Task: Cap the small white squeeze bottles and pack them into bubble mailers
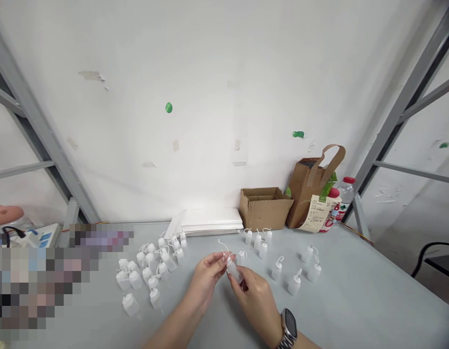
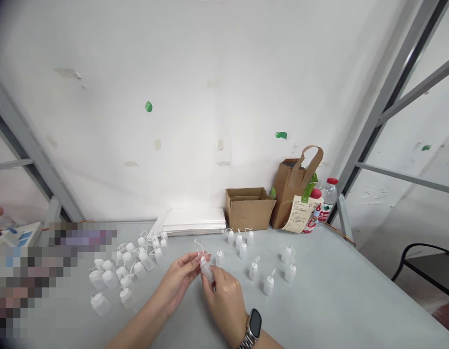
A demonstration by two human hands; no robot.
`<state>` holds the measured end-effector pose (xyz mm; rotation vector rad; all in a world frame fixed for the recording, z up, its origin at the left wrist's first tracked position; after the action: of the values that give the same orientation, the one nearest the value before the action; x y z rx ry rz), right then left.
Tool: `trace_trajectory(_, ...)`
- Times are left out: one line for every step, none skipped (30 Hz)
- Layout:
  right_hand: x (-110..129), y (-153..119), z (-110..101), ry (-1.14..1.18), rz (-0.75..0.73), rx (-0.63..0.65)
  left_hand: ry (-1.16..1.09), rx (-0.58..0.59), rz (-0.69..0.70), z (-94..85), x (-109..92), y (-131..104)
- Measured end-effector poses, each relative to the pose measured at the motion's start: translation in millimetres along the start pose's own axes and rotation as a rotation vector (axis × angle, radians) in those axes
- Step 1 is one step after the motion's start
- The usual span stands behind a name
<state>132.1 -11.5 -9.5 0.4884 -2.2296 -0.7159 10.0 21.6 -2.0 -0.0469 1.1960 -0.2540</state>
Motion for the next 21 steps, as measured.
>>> trace_trajectory(0.1, -0.1, 0.0, -0.009, -0.002, -0.002, 0.009, 0.011, 0.006, 0.5, -0.4, 0.0)
trace_trajectory(0.2, 0.0, -0.3, -0.020, -0.006, -0.006, 0.024, 0.021, 0.014, 1.1, -1.0, -0.2)
trace_trajectory(0.3, 0.3, -0.7, -0.032, -0.012, -0.010, 0.039, 0.030, 0.021, 1.6, -1.7, -0.4)
trace_trajectory(0.3, 0.6, -1.3, -0.047, -0.022, -0.018, 0.050, 0.038, 0.025, 2.0, -2.3, -0.7)
trace_trajectory(0.4, 0.9, -1.8, -0.061, -0.034, -0.026, 0.058, 0.040, 0.026, 2.1, -2.6, -0.9)
trace_trajectory(0.5, 1.0, -2.2, -0.074, -0.048, -0.032, 0.066, 0.034, 0.023, 1.9, -2.7, -1.1)
trace_trajectory(0.5, 0.9, -2.4, -0.084, -0.061, -0.036, 0.077, 0.016, 0.021, 1.1, -2.7, -1.2)
trace_trajectory(0.6, 0.5, -2.4, -0.087, -0.067, -0.036, 0.093, -0.009, 0.020, 0.1, -2.7, -1.2)
trace_trajectory(0.6, 0.1, -2.2, -0.080, -0.066, -0.031, 0.114, -0.033, 0.019, -1.1, -2.8, -1.1)
trace_trajectory(0.7, -0.1, -2.0, -0.058, -0.053, -0.022, 0.136, -0.050, 0.022, -2.1, -3.3, -1.0)
trace_trajectory(0.7, 0.1, -1.9, -0.017, -0.025, -0.011, 0.156, -0.055, 0.024, -2.7, -4.1, -1.0)
trace_trajectory(0.4, 0.9, -2.0, 0.045, 0.026, 0.006, 0.173, -0.045, 0.025, -2.8, -5.2, -1.0)
trace_trajectory(-0.4, 2.4, -2.0, 0.136, 0.105, 0.033, 0.187, -0.029, 0.023, -2.6, -6.7, -1.2)
trace_trajectory(-1.6, 4.3, -1.2, 0.262, 0.213, 0.087, 0.200, -0.011, 0.024, -2.2, -8.6, -1.6)
trace_trajectory(-2.7, 6.3, 0.3, 0.425, 0.341, 0.164, 0.214, 0.002, 0.031, -1.7, -11.1, -2.2)
trace_trajectory(-3.1, 8.0, 2.3, 0.614, 0.473, 0.253, 0.230, 0.008, 0.045, -1.3, -14.0, -3.0)
trace_trajectory(-2.5, 9.6, 3.9, 0.814, 0.589, 0.335, 0.249, 0.011, 0.064, -0.9, -17.1, -3.7)
trace_trajectory(-1.1, 11.3, 4.6, 1.005, 0.676, 0.397, 0.274, 0.012, 0.089, -0.6, -20.2, -4.4)
trace_trajectory(0.3, 13.0, 4.6, 1.173, 0.732, 0.436, 0.305, 0.011, 0.113, -0.5, -23.1, -4.9)
trace_trajectory(1.1, 14.4, 4.0, 1.307, 0.763, 0.456, 0.341, 0.009, 0.136, -0.6, -25.7, -5.2)
trace_trajectory(1.4, 15.1, 3.5, 1.409, 0.785, 0.468, 0.378, 0.005, 0.162, -1.1, -28.2, -5.2)
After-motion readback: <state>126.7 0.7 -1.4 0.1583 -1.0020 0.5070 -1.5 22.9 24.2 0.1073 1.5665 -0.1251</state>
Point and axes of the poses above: each hand's wrist, its own y-axis towards the middle knuckle, its own z-axis out of the palm, x = y × z, the point moved 3 cm from there along y, towards the middle knuckle, and after that the axes turned 8 degrees about y, right-handed, at the moved point
